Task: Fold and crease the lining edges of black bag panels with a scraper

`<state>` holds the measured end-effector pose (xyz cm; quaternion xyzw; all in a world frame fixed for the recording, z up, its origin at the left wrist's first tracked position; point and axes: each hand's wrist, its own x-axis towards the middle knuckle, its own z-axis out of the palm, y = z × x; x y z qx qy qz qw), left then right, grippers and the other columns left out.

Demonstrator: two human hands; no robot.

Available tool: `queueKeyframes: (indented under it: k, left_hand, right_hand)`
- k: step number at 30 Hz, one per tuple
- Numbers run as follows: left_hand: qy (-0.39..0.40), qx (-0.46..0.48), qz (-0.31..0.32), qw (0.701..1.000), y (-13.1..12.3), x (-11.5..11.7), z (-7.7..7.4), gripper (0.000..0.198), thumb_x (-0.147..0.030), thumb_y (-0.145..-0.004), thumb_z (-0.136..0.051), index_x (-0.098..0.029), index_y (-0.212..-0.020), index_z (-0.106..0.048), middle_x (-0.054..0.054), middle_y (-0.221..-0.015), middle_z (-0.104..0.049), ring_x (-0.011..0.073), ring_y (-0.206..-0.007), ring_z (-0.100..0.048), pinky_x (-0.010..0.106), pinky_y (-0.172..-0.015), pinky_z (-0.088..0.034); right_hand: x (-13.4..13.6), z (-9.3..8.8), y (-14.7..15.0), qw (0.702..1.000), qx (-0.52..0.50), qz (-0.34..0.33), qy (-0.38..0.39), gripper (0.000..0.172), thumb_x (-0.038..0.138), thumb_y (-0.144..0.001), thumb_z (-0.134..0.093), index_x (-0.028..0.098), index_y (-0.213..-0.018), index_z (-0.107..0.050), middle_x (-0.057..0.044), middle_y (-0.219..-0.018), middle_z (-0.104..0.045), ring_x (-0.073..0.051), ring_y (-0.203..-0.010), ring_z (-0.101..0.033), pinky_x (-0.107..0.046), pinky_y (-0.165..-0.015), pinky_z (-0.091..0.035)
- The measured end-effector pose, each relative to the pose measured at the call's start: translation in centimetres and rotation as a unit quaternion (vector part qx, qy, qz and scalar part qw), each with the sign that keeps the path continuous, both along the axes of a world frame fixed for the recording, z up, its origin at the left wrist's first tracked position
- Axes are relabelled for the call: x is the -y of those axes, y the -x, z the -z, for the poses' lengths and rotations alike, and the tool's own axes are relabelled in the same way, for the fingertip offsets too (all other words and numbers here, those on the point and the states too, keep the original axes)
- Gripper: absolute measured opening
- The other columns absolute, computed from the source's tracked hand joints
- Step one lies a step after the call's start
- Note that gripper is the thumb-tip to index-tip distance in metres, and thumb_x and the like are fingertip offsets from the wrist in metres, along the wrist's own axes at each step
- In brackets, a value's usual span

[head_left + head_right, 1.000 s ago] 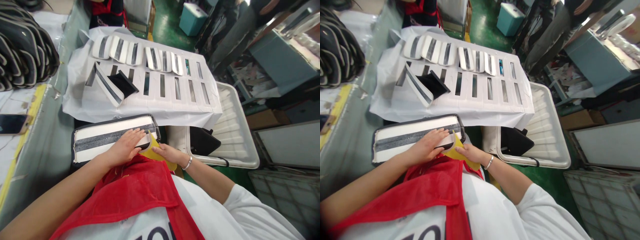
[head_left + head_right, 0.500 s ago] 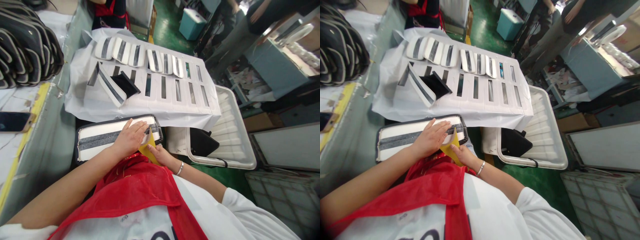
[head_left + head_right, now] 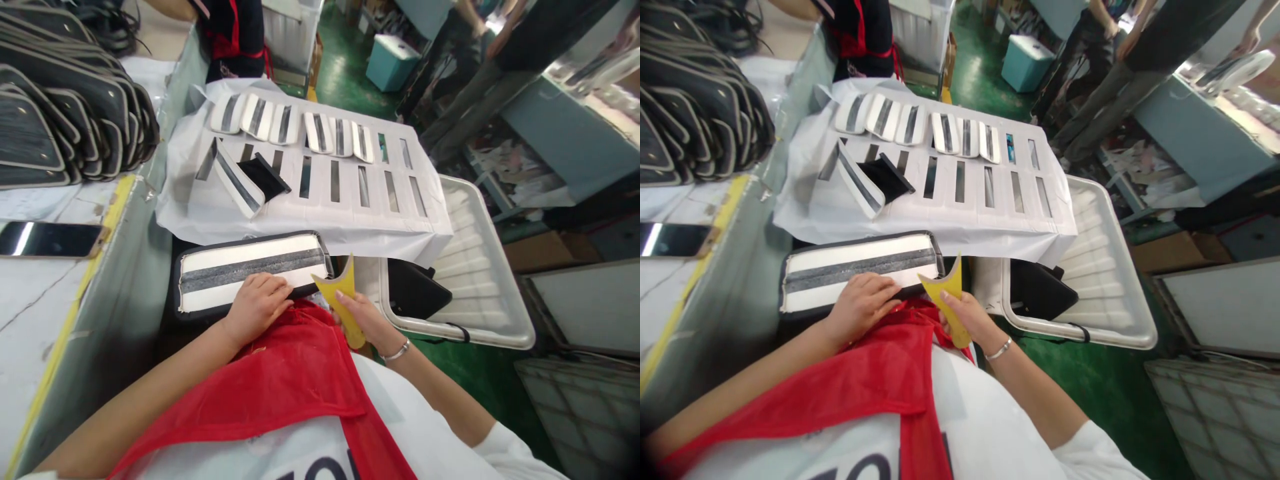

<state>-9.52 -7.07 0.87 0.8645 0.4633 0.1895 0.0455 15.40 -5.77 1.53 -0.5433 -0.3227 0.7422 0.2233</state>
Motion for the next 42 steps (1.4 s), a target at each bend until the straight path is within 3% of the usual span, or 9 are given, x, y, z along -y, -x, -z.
queueKeyframes:
  k: [8, 20, 23, 26, 28, 32, 38, 42]
  left_hand:
    - [-0.045, -0.031, -0.02, 0.998, -1.6, 0.0, 0.3, 0.02, -0.024, -0.09, -0.048, -0.016, -0.098, -0.064, 0.007, -0.095, -0.067, 0.0225, -0.088, -0.054, 0.038, -0.077, -0.04]
    - [0.022, 0.046, -0.099, 0.994, -2.7, -0.3, 0.3, 0.019, -0.029, -0.088, -0.052, -0.019, -0.081, -0.066, 0.005, -0.084, -0.064, 0.0204, -0.083, -0.053, 0.036, -0.076, -0.043]
    - [0.026, 0.072, -0.094, 0.993, -2.1, 0.0, 0.3, 0.016, -0.028, -0.087, -0.055, -0.017, -0.095, -0.064, 0.007, -0.099, -0.063, 0.021, -0.092, -0.055, 0.035, -0.082, -0.046]
    - [-0.002, 0.096, -0.112, 0.989, -0.6, 1.0, 0.2, 0.04, -0.025, -0.086, -0.057, -0.013, -0.123, -0.049, 0.014, -0.121, -0.054, 0.0221, -0.11, -0.052, 0.035, -0.092, -0.045]
    - [-0.027, 0.071, -0.13, 0.989, 0.8, 1.9, 0.0, 0.045, -0.026, -0.085, -0.059, -0.014, -0.126, -0.046, 0.014, -0.12, -0.055, 0.0232, -0.112, -0.051, 0.038, -0.095, -0.044]
    - [-0.025, -0.009, -0.155, 0.988, 3.3, 3.6, -0.3, 0.023, -0.03, -0.083, -0.061, -0.019, -0.104, -0.062, 0.008, -0.104, -0.063, 0.0238, -0.099, -0.055, 0.041, -0.089, -0.044]
    - [-0.039, -0.004, -0.137, 0.99, 4.4, 4.2, 0.1, 0.022, -0.023, -0.085, -0.059, -0.019, -0.106, -0.064, 0.005, -0.101, -0.068, 0.0208, -0.095, -0.055, 0.037, -0.083, -0.042]
    - [-0.04, 0.005, -0.133, 0.99, 4.4, 3.9, 0.1, 0.02, -0.023, -0.085, -0.058, -0.02, -0.104, -0.066, 0.004, -0.099, -0.07, 0.0198, -0.094, -0.055, 0.036, -0.084, -0.041]
  right_hand:
    - [0.6, 2.4, -1.4, 0.997, -0.007, 0.076, -0.008, 0.038, 0.048, -0.067, -0.072, 0.015, -0.072, -0.056, 0.003, -0.053, -0.054, -0.008, -0.041, -0.048, -0.02, -0.04, -0.039]
    - [1.1, 2.5, -1.2, 0.999, -0.02, 0.043, -0.026, 0.036, 0.047, -0.067, -0.072, 0.014, -0.073, -0.058, 0.002, -0.056, -0.056, -0.009, -0.047, -0.049, -0.022, -0.048, -0.039]
    - [1.0, 2.2, -1.4, 0.998, -0.014, 0.018, -0.054, 0.033, 0.045, -0.07, -0.07, 0.015, -0.079, -0.06, 0.001, -0.062, -0.059, -0.01, -0.051, -0.05, -0.023, -0.051, -0.04]
    - [0.5, 1.6, -1.8, 0.995, 0.014, -0.025, -0.092, 0.031, 0.044, -0.071, -0.068, 0.015, -0.076, -0.059, 0.001, -0.06, -0.057, -0.011, -0.052, -0.05, -0.024, -0.051, -0.04]
    - [0.0, 1.0, -2.0, 0.991, 0.036, -0.058, -0.119, 0.03, 0.045, -0.072, -0.067, 0.016, -0.073, -0.058, 0.001, -0.058, -0.056, -0.011, -0.052, -0.049, -0.024, -0.051, -0.039]
    - [-1.3, -0.5, -2.0, 0.969, 0.073, -0.122, -0.204, 0.027, 0.043, -0.076, -0.062, 0.016, -0.073, -0.058, -0.001, -0.063, -0.058, -0.013, -0.059, -0.052, -0.025, -0.056, -0.042]
    - [-2.8, -1.8, -0.9, 0.904, 0.204, -0.209, -0.312, 0.029, 0.041, -0.081, -0.056, 0.016, -0.096, -0.061, -0.006, -0.09, -0.067, -0.02, -0.078, -0.06, -0.029, -0.068, -0.046]
    - [-3.1, -1.6, 0.2, 0.881, 0.272, -0.217, -0.322, 0.031, 0.043, -0.081, -0.053, 0.015, -0.091, -0.062, -0.006, -0.077, -0.066, -0.019, -0.067, -0.059, -0.028, -0.06, -0.044]
